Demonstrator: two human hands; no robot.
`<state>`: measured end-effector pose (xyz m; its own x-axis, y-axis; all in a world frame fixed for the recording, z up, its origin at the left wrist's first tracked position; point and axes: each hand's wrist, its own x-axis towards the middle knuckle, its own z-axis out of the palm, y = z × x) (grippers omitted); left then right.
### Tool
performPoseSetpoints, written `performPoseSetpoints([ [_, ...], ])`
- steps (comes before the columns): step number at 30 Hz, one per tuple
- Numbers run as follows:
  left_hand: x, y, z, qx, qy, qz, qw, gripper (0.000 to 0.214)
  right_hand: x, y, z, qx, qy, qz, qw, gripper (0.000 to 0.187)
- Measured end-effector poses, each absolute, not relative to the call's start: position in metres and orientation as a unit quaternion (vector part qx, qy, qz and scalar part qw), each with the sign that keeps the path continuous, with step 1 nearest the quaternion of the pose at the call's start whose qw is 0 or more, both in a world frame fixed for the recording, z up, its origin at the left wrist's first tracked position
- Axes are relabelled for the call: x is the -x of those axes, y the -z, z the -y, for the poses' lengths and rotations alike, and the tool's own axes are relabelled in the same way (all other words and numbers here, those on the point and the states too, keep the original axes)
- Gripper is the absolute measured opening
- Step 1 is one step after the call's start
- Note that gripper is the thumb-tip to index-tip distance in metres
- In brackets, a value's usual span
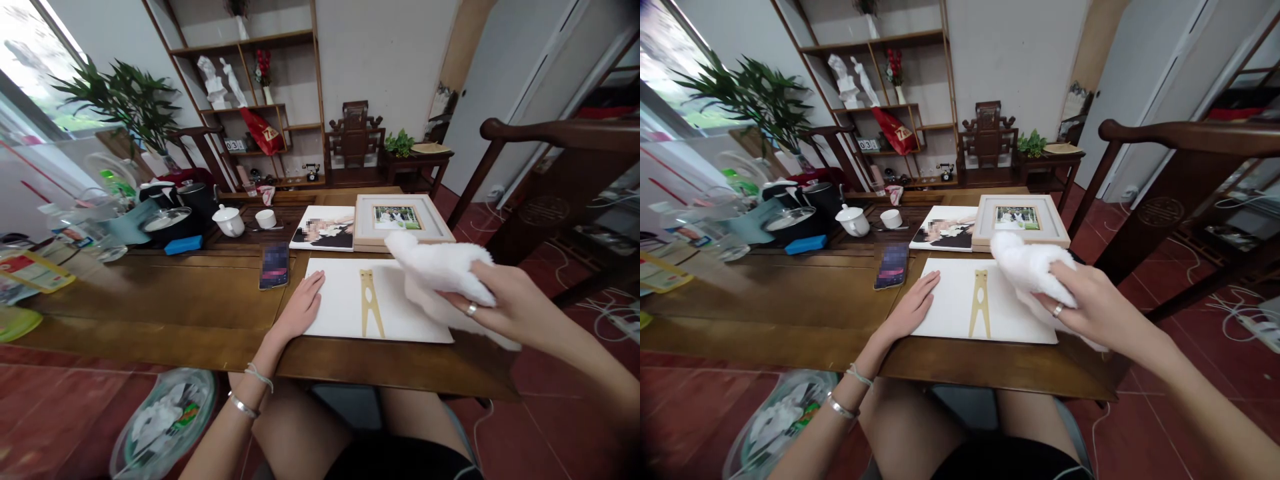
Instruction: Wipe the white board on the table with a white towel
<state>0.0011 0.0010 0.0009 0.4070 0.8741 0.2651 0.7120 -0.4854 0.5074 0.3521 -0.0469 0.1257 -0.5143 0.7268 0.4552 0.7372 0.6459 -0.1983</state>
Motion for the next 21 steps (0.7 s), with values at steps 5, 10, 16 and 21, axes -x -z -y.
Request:
performPoseSetpoints([
  [5,0.0,0.0,-0.001,-0.824,-0.258,-0.479,0.159,0.047,-0.342,-0.08,0.023,0.34,0.087,0.932,0.094,0.046],
  [10,0.0,0.001,-0.002,-0.823,-0.251,-0.485,0.156,0.047,-0.321,-0.049,0.01,0.354,0.013,0.934,0.037,0.061],
  [16,-0.001,0.0,-0.001,-0.824,-0.243,-0.488,0.154,0.048,-0.318,-0.062,0.054,0.357,-0.056,0.932,0.008,0.062],
  [21,-0.001,0.0,-0.001,-0.826,-0.247,-0.485,0.151,0.048,-0.328,-0.076,0.084,0.333,-0.105,0.937,-0.004,0.06],
])
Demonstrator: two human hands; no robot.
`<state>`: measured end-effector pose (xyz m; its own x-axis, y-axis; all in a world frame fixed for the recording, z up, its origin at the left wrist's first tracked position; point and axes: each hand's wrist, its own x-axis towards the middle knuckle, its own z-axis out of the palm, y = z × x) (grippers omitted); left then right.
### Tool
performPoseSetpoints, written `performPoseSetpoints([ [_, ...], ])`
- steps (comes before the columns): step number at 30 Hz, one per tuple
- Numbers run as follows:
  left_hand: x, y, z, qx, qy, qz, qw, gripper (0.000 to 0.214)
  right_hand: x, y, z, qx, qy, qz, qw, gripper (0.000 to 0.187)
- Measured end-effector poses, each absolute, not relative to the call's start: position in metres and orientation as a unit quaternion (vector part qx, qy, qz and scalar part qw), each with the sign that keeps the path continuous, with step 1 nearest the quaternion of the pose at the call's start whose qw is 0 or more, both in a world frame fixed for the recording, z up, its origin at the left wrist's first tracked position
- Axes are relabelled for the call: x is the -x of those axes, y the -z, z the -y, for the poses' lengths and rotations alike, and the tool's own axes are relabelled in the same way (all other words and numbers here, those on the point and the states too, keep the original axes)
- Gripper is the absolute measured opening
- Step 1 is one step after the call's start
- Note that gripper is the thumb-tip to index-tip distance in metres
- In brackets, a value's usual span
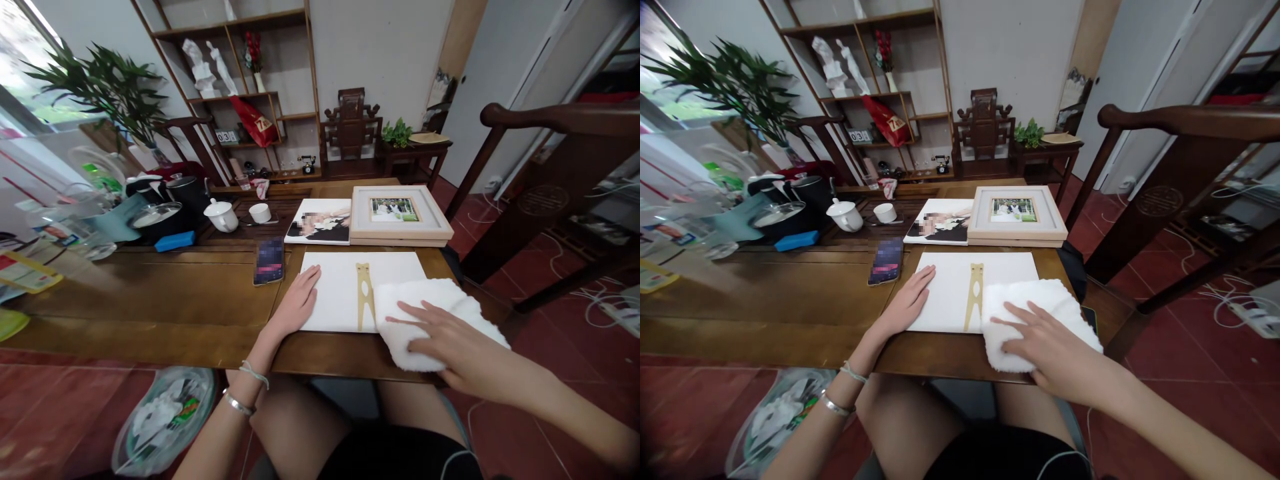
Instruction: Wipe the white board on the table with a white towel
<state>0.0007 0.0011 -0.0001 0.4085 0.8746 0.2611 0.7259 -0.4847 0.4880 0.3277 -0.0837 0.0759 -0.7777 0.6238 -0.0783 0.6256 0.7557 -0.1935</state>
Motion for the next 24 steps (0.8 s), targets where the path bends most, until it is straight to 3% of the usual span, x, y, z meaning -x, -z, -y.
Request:
performPoseSetpoints([
  [10,-0.001,-0.003,0.0,-0.824,-0.247,-0.486,0.155,0.047,-0.308,-0.056,-0.011,-0.378,0.042,-0.924,-0.049,0.053],
  [19,-0.001,0.0,-0.001,-0.823,-0.247,-0.488,0.153,0.048,-0.32,-0.065,0.076,-0.296,0.099,-0.95,-0.026,0.035],
  [24,-0.001,-0.001,-0.001,-0.825,-0.248,-0.485,0.154,0.048,-0.327,-0.065,0.047,-0.299,0.099,-0.949,-0.029,0.033],
])
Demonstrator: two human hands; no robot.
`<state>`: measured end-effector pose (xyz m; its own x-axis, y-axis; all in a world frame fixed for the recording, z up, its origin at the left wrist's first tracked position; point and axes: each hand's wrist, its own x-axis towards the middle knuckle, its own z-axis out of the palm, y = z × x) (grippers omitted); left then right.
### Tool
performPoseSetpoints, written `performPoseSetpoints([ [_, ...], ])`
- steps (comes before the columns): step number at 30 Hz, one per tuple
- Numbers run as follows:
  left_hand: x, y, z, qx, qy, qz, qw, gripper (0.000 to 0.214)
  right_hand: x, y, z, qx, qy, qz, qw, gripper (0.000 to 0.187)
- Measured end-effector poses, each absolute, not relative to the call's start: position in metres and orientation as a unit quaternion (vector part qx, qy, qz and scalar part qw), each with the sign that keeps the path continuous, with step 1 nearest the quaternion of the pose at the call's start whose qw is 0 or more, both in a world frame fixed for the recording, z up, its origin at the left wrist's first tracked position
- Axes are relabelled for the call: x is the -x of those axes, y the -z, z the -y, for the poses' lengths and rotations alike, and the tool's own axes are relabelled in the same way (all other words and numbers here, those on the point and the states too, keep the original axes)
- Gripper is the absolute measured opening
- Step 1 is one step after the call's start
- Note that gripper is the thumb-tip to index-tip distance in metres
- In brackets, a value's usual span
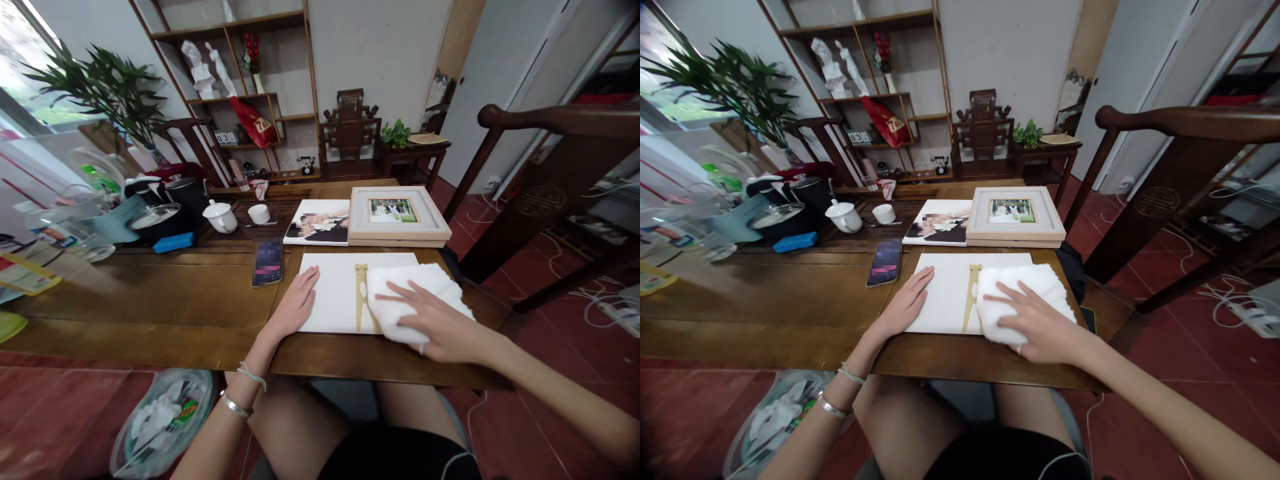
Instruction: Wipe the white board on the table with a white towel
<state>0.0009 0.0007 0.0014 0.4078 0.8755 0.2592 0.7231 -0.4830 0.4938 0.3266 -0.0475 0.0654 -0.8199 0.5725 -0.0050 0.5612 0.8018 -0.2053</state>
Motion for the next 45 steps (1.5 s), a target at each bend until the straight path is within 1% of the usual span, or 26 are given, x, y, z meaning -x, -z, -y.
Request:
performPoseSetpoints([
  [5,0.0,-0.002,-0.001,-0.824,-0.249,-0.483,0.157,0.047,-0.327,-0.064,-0.021,0.352,-0.105,0.929,0.041,0.034],
  [8,0.0,-0.001,-0.001,-0.826,-0.255,-0.479,0.155,0.047,-0.327,-0.063,-0.036,0.383,-0.122,0.914,0.049,0.035],
  [10,0.0,-0.001,-0.001,-0.825,-0.258,-0.479,0.155,0.047,-0.326,-0.064,-0.026,0.387,-0.126,0.912,0.051,0.036],
  [13,-0.001,-0.001,0.0,-0.823,-0.256,-0.483,0.158,0.047,-0.325,-0.07,0.012,0.363,-0.142,0.92,0.035,0.041],
  [16,-0.002,-0.002,0.0,-0.822,-0.25,-0.487,0.156,0.048,-0.328,-0.079,0.05,0.334,-0.176,0.926,0.008,0.044],
  [18,-0.002,-0.002,0.0,-0.823,-0.251,-0.487,0.152,0.047,-0.334,-0.082,0.06,0.332,-0.205,0.921,-0.001,0.043],
  [21,-0.001,-0.001,0.0,-0.826,-0.254,-0.482,0.148,0.047,-0.339,-0.078,0.045,0.372,-0.228,0.9,0.011,0.04],
  [23,-0.001,0.0,0.0,-0.828,-0.255,-0.478,0.148,0.047,-0.335,-0.072,0.024,0.393,-0.218,0.893,0.026,0.039],
  [26,0.0,0.001,-0.001,-0.828,-0.254,-0.476,0.151,0.047,-0.317,-0.064,-0.007,0.392,-0.17,0.902,0.059,0.041],
  [29,0.0,0.0,-0.001,-0.825,-0.253,-0.48,0.155,0.047,-0.295,-0.059,-0.021,0.394,-0.113,0.909,0.073,0.05],
  [31,0.0,-0.001,-0.001,-0.824,-0.25,-0.484,0.157,0.047,-0.285,-0.058,-0.014,0.387,-0.081,0.916,0.064,0.053],
  [34,-0.001,-0.001,0.0,-0.823,-0.25,-0.486,0.157,0.047,-0.28,-0.059,0.019,0.344,-0.061,0.936,0.042,0.053],
  [39,-0.002,-0.001,0.0,-0.825,-0.252,-0.482,0.153,0.047,-0.29,-0.071,0.081,0.271,-0.12,0.955,0.004,0.047],
  [42,-0.002,-0.002,0.0,-0.823,-0.248,-0.486,0.157,0.047,-0.296,-0.074,0.076,0.261,-0.142,0.955,0.01,0.048],
  [45,-0.002,-0.003,-0.001,-0.822,-0.246,-0.488,0.161,0.047,-0.296,-0.068,0.039,0.306,-0.13,0.942,0.04,0.046],
])
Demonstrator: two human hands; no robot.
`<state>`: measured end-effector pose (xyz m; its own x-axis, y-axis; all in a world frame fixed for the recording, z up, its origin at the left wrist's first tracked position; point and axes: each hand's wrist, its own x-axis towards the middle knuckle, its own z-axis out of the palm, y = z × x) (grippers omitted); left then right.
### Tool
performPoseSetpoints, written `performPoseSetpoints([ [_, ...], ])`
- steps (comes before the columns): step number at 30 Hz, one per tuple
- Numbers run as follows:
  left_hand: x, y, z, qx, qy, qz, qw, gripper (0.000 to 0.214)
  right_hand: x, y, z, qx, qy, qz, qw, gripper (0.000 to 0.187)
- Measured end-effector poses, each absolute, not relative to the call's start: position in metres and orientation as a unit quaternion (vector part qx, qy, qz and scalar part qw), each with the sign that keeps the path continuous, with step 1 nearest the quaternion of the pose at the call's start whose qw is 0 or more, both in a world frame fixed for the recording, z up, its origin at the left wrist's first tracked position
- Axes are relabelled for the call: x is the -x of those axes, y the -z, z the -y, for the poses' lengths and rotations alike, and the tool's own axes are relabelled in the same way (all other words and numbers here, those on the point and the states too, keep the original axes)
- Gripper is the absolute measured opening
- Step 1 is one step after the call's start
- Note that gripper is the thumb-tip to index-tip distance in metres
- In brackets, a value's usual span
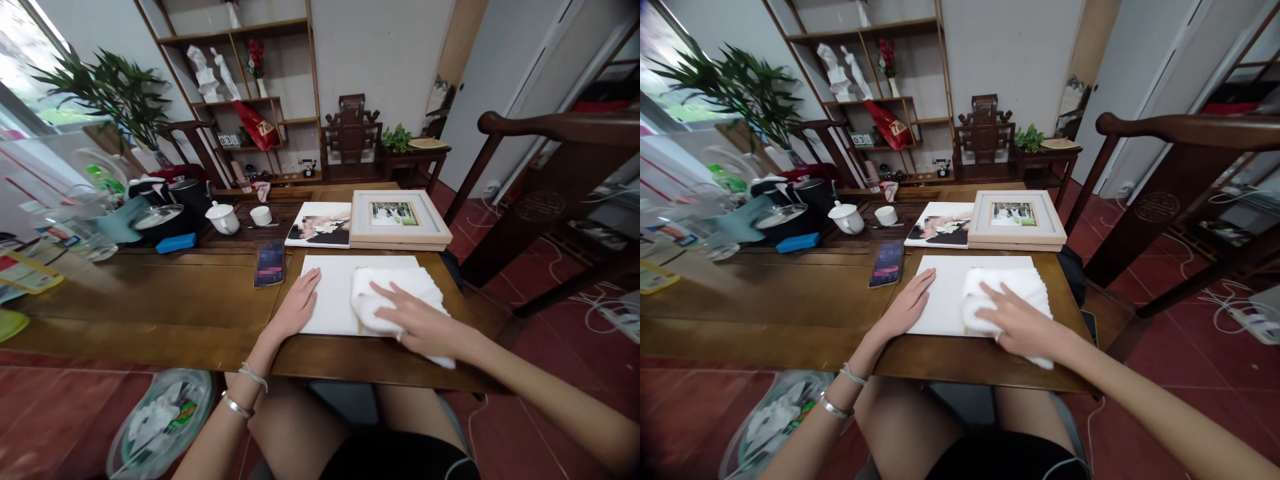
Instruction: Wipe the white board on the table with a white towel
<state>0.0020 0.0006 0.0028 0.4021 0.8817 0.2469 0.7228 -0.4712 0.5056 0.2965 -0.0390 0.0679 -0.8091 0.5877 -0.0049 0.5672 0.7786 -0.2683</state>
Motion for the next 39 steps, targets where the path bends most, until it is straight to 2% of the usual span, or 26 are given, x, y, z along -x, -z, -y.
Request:
performPoseSetpoints([
  [5,-0.001,-0.002,-0.001,-0.824,-0.245,-0.485,0.162,0.047,-0.284,-0.058,-0.026,0.362,-0.112,0.921,0.089,0.041],
  [10,0.0,0.0,-0.001,-0.823,-0.244,-0.488,0.162,0.048,-0.278,-0.064,-0.043,0.383,-0.125,0.91,0.092,0.036],
  [17,-0.001,-0.001,-0.001,-0.823,-0.246,-0.487,0.16,0.047,-0.277,-0.063,0.029,0.332,-0.093,0.938,0.043,0.05],
  [22,-0.001,-0.002,0.0,-0.824,-0.245,-0.487,0.153,0.047,-0.281,-0.064,0.071,0.255,-0.119,0.959,0.027,0.045],
  [28,-0.001,-0.001,0.0,-0.823,-0.24,-0.49,0.155,0.048,-0.292,-0.062,0.013,0.336,-0.138,0.928,0.085,0.03],
  [33,-0.001,0.0,-0.002,-0.821,-0.247,-0.49,0.157,0.047,-0.272,-0.065,-0.039,0.41,-0.148,0.895,0.089,0.035],
  [39,0.0,0.002,-0.002,-0.826,-0.25,-0.483,0.151,0.047,-0.251,-0.072,-0.05,0.398,-0.105,0.908,0.077,0.035],
])
